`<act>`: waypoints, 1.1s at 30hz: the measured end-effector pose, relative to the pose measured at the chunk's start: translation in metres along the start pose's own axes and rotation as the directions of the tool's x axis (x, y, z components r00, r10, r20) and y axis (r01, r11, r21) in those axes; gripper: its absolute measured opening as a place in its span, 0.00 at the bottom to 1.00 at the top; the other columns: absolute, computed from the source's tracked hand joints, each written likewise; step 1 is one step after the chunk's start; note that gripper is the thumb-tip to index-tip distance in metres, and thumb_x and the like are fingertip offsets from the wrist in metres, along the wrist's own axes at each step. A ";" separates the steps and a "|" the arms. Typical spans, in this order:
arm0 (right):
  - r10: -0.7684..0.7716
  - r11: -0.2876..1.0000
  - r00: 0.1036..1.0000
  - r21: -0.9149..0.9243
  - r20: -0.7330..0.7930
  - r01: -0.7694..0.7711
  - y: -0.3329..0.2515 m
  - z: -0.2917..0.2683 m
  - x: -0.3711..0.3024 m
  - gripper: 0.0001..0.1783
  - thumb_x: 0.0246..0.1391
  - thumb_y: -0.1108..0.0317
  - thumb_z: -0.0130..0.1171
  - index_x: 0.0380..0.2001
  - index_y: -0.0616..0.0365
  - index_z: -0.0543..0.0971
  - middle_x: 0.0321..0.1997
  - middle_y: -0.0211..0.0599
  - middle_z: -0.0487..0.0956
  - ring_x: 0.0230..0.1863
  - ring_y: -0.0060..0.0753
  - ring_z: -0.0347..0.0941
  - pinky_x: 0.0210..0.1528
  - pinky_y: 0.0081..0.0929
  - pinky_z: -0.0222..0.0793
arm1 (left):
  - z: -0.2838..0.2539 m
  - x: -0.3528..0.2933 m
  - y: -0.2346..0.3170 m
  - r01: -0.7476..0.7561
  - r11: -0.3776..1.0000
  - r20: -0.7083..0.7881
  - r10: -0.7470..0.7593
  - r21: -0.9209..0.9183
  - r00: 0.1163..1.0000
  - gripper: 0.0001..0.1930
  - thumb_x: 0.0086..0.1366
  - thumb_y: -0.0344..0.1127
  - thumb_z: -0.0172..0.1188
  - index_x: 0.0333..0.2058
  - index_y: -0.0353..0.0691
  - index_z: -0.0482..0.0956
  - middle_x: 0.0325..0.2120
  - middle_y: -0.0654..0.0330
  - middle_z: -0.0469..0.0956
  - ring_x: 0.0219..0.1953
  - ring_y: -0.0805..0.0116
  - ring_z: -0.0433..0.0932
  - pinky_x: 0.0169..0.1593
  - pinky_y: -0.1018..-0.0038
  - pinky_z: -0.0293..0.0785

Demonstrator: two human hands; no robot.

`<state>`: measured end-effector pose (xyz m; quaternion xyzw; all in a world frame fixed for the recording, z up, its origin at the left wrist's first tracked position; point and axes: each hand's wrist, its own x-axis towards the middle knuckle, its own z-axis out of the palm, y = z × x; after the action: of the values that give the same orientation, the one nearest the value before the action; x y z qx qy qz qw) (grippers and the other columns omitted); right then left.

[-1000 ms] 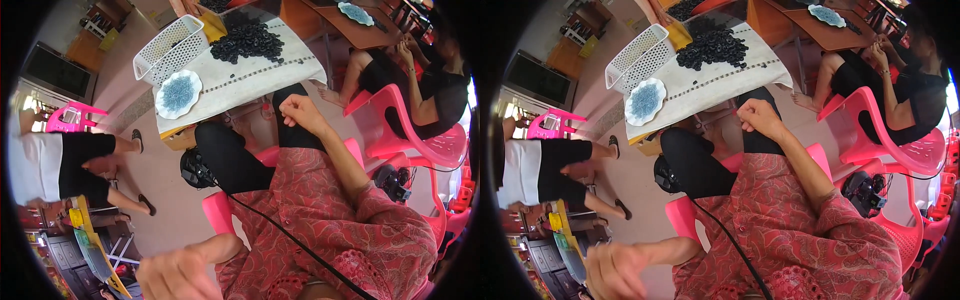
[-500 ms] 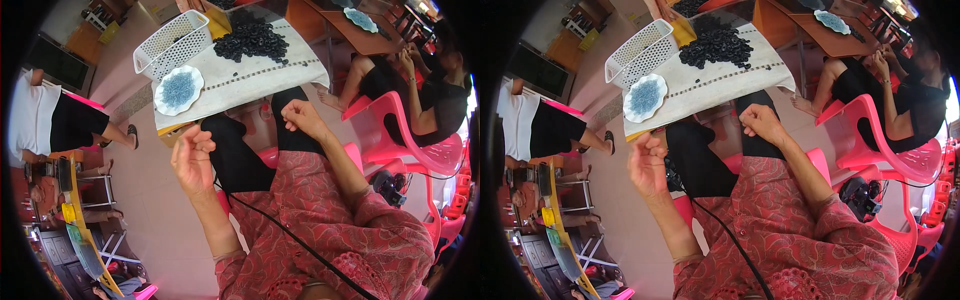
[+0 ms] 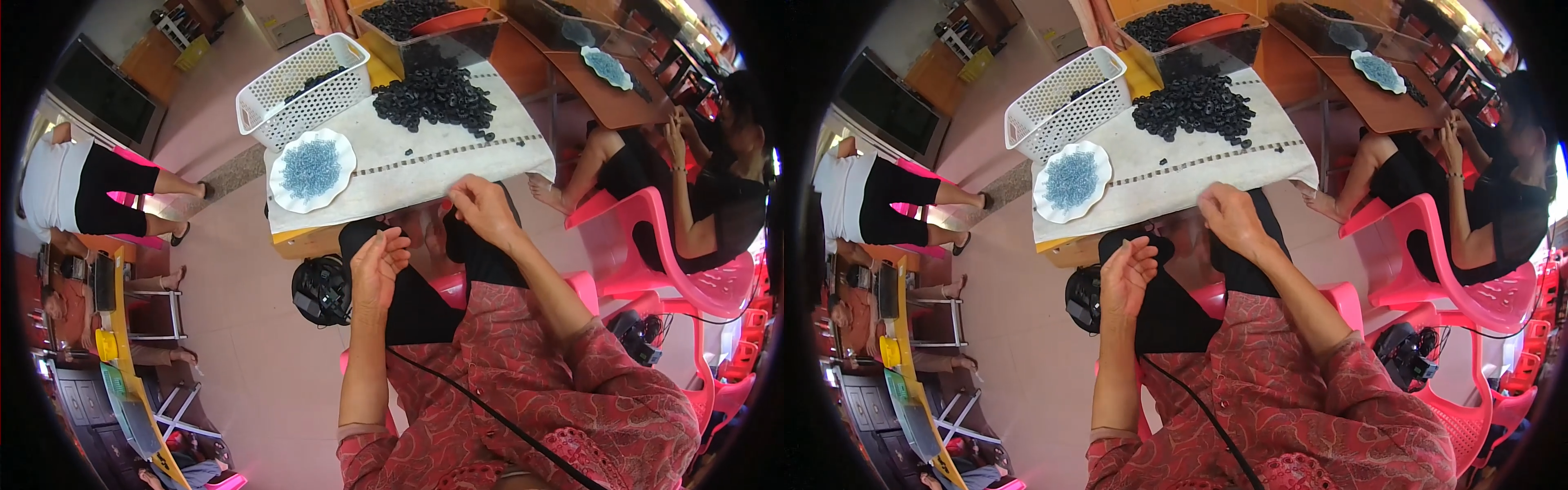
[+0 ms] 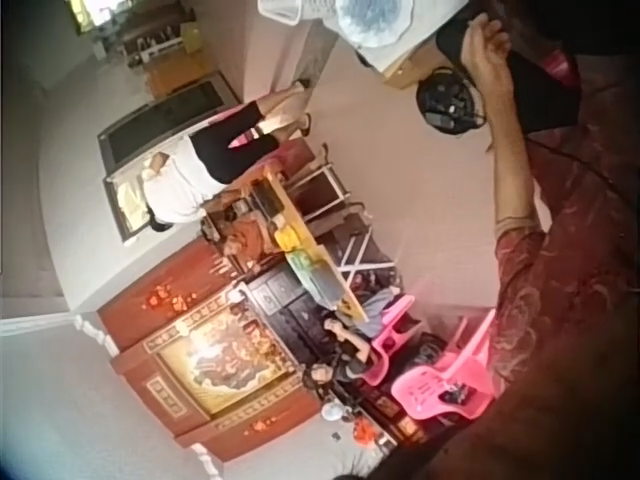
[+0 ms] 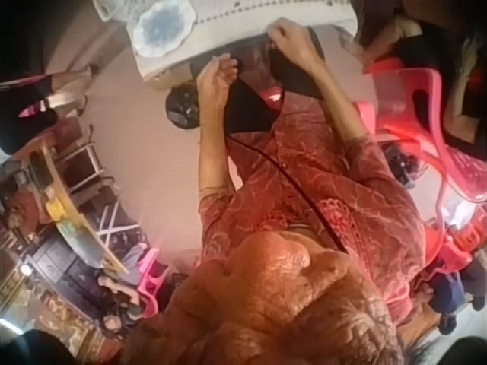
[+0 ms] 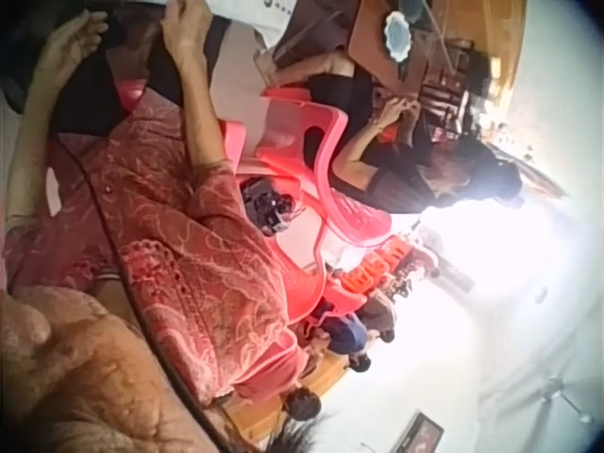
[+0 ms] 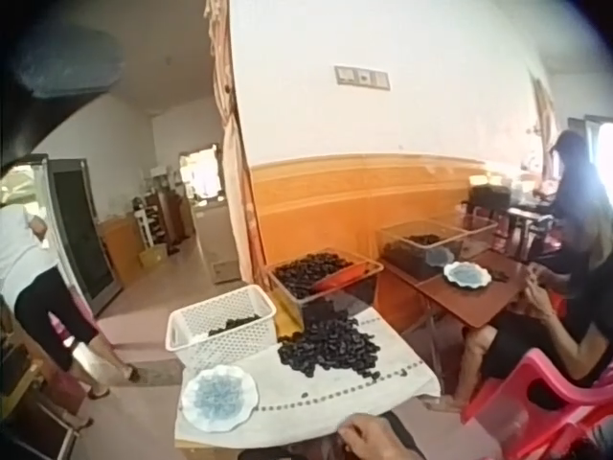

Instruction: The person picks up black components from the table and small pins from a plate, then inserts the pins into the components by hand.

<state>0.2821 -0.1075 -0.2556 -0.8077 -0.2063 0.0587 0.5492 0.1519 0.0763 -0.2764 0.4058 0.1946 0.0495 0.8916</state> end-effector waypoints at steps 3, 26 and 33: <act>-0.249 0.959 0.964 -0.163 -0.090 0.232 0.007 0.017 0.039 0.07 0.52 0.70 0.52 0.28 0.63 0.76 0.25 0.49 0.76 0.30 0.48 0.74 0.34 0.37 0.69 | 0.007 -0.002 0.000 -0.014 1.000 0.008 0.013 0.014 1.000 0.16 0.66 0.41 0.53 0.43 0.32 0.75 0.32 0.55 0.80 0.28 0.71 0.77 0.34 0.78 0.72; 0.099 0.944 0.952 0.329 -0.291 0.003 0.039 0.019 0.083 0.09 0.55 0.66 0.54 0.30 0.63 0.73 0.20 0.33 0.75 0.17 0.20 0.69 0.20 0.21 0.66 | -0.007 -0.011 0.010 -0.056 0.981 -0.055 0.047 -0.187 0.997 0.15 0.67 0.38 0.50 0.43 0.31 0.75 0.32 0.54 0.79 0.29 0.71 0.77 0.35 0.76 0.73; 0.222 0.858 0.934 0.511 -0.282 -0.050 0.046 -0.017 0.040 0.07 0.60 0.69 0.52 0.35 0.63 0.72 0.30 0.33 0.76 0.23 0.15 0.69 0.23 0.13 0.65 | -0.003 -0.009 0.008 -0.041 0.999 -0.089 0.038 -0.032 0.995 0.14 0.67 0.36 0.51 0.44 0.31 0.75 0.32 0.55 0.80 0.29 0.73 0.77 0.32 0.78 0.73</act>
<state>0.3358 -0.1205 -0.2860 -0.6504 -0.0311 0.0125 0.7589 0.1431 0.0817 -0.2701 0.3917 0.2248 0.0886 0.8878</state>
